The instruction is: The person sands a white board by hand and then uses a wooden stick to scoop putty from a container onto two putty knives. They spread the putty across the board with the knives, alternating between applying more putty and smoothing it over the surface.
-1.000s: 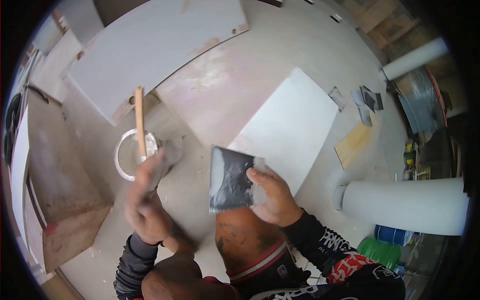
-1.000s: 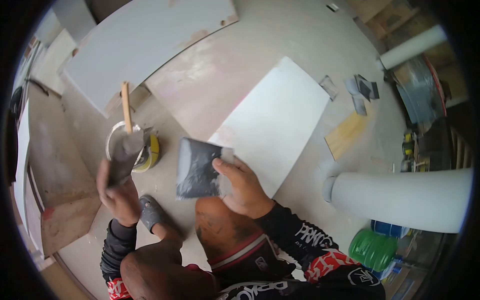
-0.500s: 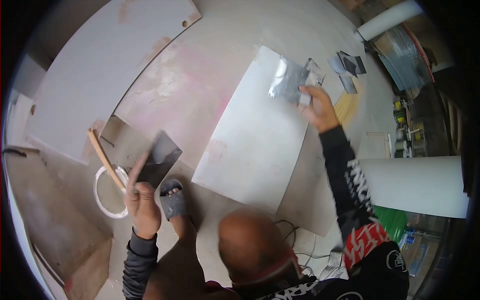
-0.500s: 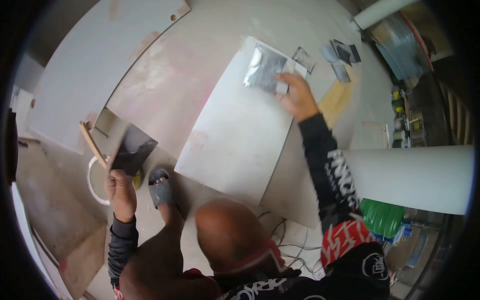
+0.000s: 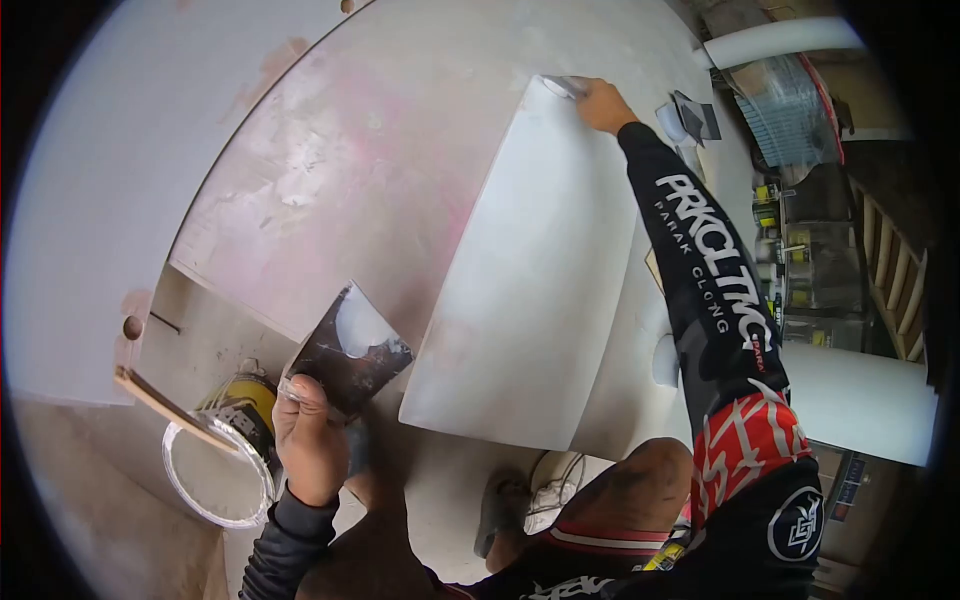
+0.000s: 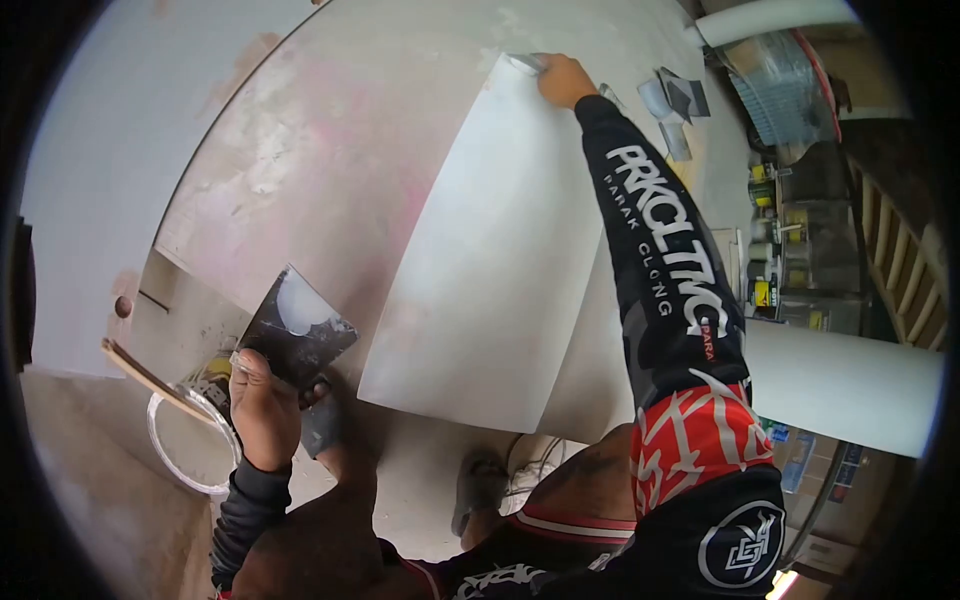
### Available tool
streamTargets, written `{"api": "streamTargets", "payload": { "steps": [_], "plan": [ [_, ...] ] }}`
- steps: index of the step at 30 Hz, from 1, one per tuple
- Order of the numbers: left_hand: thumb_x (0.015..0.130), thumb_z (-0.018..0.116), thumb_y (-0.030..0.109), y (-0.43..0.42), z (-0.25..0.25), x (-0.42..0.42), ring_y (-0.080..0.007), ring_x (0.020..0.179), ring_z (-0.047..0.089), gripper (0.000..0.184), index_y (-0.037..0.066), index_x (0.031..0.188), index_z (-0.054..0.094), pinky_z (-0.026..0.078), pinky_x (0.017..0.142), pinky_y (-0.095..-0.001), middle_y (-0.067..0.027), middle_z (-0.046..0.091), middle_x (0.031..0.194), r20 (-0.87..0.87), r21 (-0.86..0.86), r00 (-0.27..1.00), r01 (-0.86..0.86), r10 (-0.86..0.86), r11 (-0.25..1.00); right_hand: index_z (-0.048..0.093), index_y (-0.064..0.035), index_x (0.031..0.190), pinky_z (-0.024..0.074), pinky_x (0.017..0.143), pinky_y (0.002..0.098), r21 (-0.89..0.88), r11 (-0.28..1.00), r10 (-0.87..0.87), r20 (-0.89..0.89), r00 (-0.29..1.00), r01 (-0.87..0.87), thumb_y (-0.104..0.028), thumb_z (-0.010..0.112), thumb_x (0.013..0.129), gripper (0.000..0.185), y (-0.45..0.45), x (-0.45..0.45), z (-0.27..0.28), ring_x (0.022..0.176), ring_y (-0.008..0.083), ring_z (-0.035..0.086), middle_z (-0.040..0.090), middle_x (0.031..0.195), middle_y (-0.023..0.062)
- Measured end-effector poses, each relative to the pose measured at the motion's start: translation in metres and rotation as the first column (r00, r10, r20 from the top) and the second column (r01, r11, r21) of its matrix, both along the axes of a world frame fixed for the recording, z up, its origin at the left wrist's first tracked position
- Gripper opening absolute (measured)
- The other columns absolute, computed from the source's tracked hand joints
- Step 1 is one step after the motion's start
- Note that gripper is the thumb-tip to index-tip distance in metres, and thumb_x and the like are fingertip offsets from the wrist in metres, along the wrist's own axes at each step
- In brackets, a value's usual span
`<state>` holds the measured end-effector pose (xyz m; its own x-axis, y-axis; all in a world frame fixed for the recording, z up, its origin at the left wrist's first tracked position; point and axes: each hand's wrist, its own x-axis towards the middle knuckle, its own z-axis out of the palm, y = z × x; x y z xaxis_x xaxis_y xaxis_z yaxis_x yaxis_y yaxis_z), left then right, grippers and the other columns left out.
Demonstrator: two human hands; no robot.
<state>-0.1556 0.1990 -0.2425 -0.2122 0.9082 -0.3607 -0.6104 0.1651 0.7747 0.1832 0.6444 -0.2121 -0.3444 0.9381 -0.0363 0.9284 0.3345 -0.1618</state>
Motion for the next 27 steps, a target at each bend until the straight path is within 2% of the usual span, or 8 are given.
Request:
{"api": "streamTargets", "payload": {
  "steps": [4, 8, 11, 18, 21, 24, 26, 27],
  "plan": [
    [0.101, 0.050, 0.042, -0.002, 0.016, 0.018, -0.0072, 0.071, 0.053, 0.035, 0.008, 0.102, 0.058, 0.041, 0.059, -0.0216, 0.0019, 0.060, 0.085, 0.049, -0.119, 0.999, -0.013, 0.019, 0.993, 0.059, -0.0101, 0.130, 0.0446, 0.101, 0.0399, 0.286, 0.924, 0.234, 0.106, 0.966, -0.255, -0.002, 0.047, 0.080, 0.053, -0.024, 0.024, -0.056, 0.116, 0.0361, 0.057, 0.060, 0.127, 0.0185],
    [0.100, 0.052, 0.040, 0.017, 0.024, 0.016, -0.0016, 0.057, 0.039, 0.033, 0.008, 0.093, 0.059, 0.030, 0.051, -0.0192, 0.0070, 0.049, 0.068, 0.026, -0.207, 0.999, -0.031, 0.037, 0.978, 0.060, -0.0099, 0.130, 0.0447, 0.100, 0.0403, 0.130, 0.960, 0.234, 0.112, 0.966, -0.247, -0.002, 0.048, 0.078, 0.053, -0.054, 0.013, -0.020, 0.115, 0.0368, 0.057, 0.058, 0.128, 0.0202],
    [0.101, 0.052, 0.040, 0.024, 0.017, 0.014, -0.0012, 0.057, 0.037, 0.033, 0.010, 0.088, 0.056, 0.028, 0.051, -0.0188, 0.0073, 0.047, 0.068, -0.041, -0.185, 0.997, -0.068, 0.062, 0.980, 0.065, -0.0115, 0.121, 0.0484, 0.093, 0.0453, 0.038, 0.999, -0.018, 0.055, 0.998, 0.016, -0.009, 0.051, 0.079, 0.044, -0.048, 0.000, 0.023, 0.101, 0.0439, 0.061, 0.065, 0.107, 0.0257],
    [0.101, 0.052, 0.039, 0.027, 0.007, 0.015, -0.0009, 0.057, 0.036, 0.032, 0.012, 0.083, 0.053, 0.028, 0.052, -0.0187, 0.0081, 0.042, 0.067, -0.051, -0.151, 0.997, -0.072, 0.064, 0.986, 0.065, -0.0157, 0.123, 0.0480, 0.094, 0.0451, 0.005, 0.999, -0.053, 0.079, 0.995, 0.053, -0.012, 0.049, 0.080, 0.047, -0.003, 0.012, 0.005, 0.102, 0.0432, 0.061, 0.065, 0.108, 0.0257],
    [0.103, 0.044, 0.038, 0.020, -0.004, 0.009, -0.0205, 0.110, 0.057, 0.045, -0.002, 0.125, 0.050, 0.044, 0.100, -0.0368, -0.0115, 0.057, 0.120, 0.130, -0.132, 0.991, -0.008, 0.025, 0.991, 0.066, -0.0126, 0.121, 0.0483, 0.094, 0.0444, 0.056, 0.998, -0.043, 0.071, 0.997, 0.039, -0.015, 0.050, 0.080, 0.044, 0.001, 0.008, -0.005, 0.102, 0.0433, 0.062, 0.066, 0.108, 0.0256],
    [0.103, 0.046, 0.036, 0.024, 0.005, 0.007, -0.0228, 0.113, 0.057, 0.045, -0.001, 0.127, 0.048, 0.043, 0.102, -0.0402, -0.0122, 0.056, 0.124, 0.038, -0.204, 0.999, 0.015, -0.008, 0.979, 0.066, -0.0097, 0.120, 0.0485, 0.094, 0.0435, -0.007, 0.999, -0.051, 0.064, 0.997, 0.052, -0.016, 0.051, 0.080, 0.043, 0.001, 0.006, 0.008, 0.102, 0.0429, 0.062, 0.066, 0.108, 0.0255],
    [0.099, 0.056, 0.035, 0.036, 0.016, 0.018, -0.0038, 0.075, 0.053, 0.029, 0.008, 0.105, 0.059, 0.040, 0.063, -0.0200, 0.0033, 0.060, 0.089, 0.120, -0.135, 0.984, -0.114, 0.130, 0.984, 0.064, -0.0113, 0.124, 0.0474, 0.096, 0.0420, 0.044, 0.998, -0.060, 0.113, 0.992, 0.055, -0.019, 0.054, 0.080, 0.046, 0.001, 0.003, 0.010, 0.106, 0.0413, 0.061, 0.066, 0.110, 0.0250],
    [0.099, 0.056, 0.035, 0.036, 0.017, 0.018, -0.0038, 0.075, 0.053, 0.029, 0.008, 0.105, 0.059, 0.040, 0.063, -0.0200, 0.0033, 0.060, 0.089, 0.121, -0.134, 0.984, -0.114, 0.131, 0.984, 0.064, -0.0113, 0.124, 0.0474, 0.096, 0.0420, 0.046, 0.997, -0.059, 0.114, 0.992, 0.054, -0.019, 0.054, 0.080, 0.046, 0.003, 0.005, 0.010, 0.106, 0.0413, 0.061, 0.066, 0.110, 0.0250]
  ]
}}
